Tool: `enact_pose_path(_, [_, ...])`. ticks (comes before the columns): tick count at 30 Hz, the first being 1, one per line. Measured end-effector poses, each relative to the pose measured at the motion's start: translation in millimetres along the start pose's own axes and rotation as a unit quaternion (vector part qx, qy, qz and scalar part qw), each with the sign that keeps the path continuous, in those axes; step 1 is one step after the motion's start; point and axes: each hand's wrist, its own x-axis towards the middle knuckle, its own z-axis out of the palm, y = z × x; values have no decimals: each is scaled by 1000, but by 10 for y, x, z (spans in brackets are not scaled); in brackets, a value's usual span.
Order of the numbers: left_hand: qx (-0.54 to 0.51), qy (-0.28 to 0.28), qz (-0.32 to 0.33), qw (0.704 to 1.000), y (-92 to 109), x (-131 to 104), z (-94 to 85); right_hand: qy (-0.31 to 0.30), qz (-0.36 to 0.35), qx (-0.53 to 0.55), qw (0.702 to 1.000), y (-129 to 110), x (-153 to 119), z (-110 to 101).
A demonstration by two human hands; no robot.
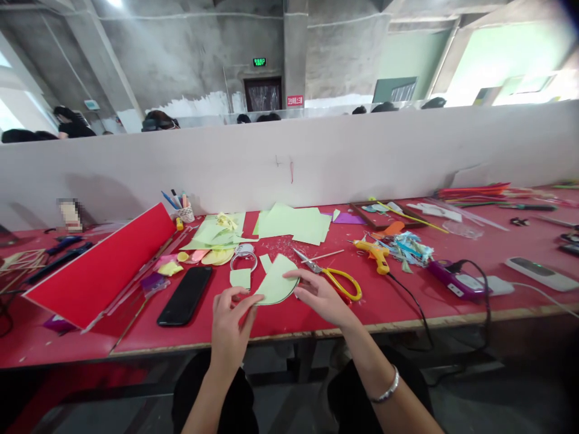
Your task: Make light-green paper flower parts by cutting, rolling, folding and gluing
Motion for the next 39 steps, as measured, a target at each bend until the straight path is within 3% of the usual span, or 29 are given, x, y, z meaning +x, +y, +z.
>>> enact_pose_path(5, [-70, -36, -32, 996, -47, -26, -7, 61, 39, 24, 997, 56, 25, 69])
enact_pose_path(9, [-223, -39, -145, 963, -35, -11, 58, 74, 7, 35, 997, 79, 32, 130])
enact_pose_path(11, [-344, -74, -206, 913, -9, 16, 94, 88, -8, 35, 996, 86, 22, 155])
enact_pose_path(14, [-486, -153, -308, 804, 46, 59, 156, 139, -17, -43, 989, 116, 1, 176])
enact_pose_path(16, [-522, -187, -368, 746, 76, 71, 213, 170, -18, -111, 979, 158, -14, 180])
enact_pose_path(17, [-523, -194, -387, 734, 83, 71, 247, 179, -20, -134, 975, 183, -20, 179])
enact_pose_path(24, [-490, -168, -423, 743, -72, 110, 393, 180, -64, -152, 970, 280, 16, 154])
enact_pose_path(29, [-492, -133, -445, 736, -202, 323, 428, 84, -175, -232, 953, 283, 135, 164])
enact_pose_path(31, [-496, -126, -449, 732, -212, 401, 458, 67, -178, -279, 941, 320, 178, 175])
enact_pose_path(34, [-504, -129, -445, 729, -209, 475, 509, 87, -165, -313, 931, 407, 231, 170])
enact_pose_path(39, [-493, -162, -389, 761, -239, 577, 633, 61, -177, -308, 933, 567, 348, 87])
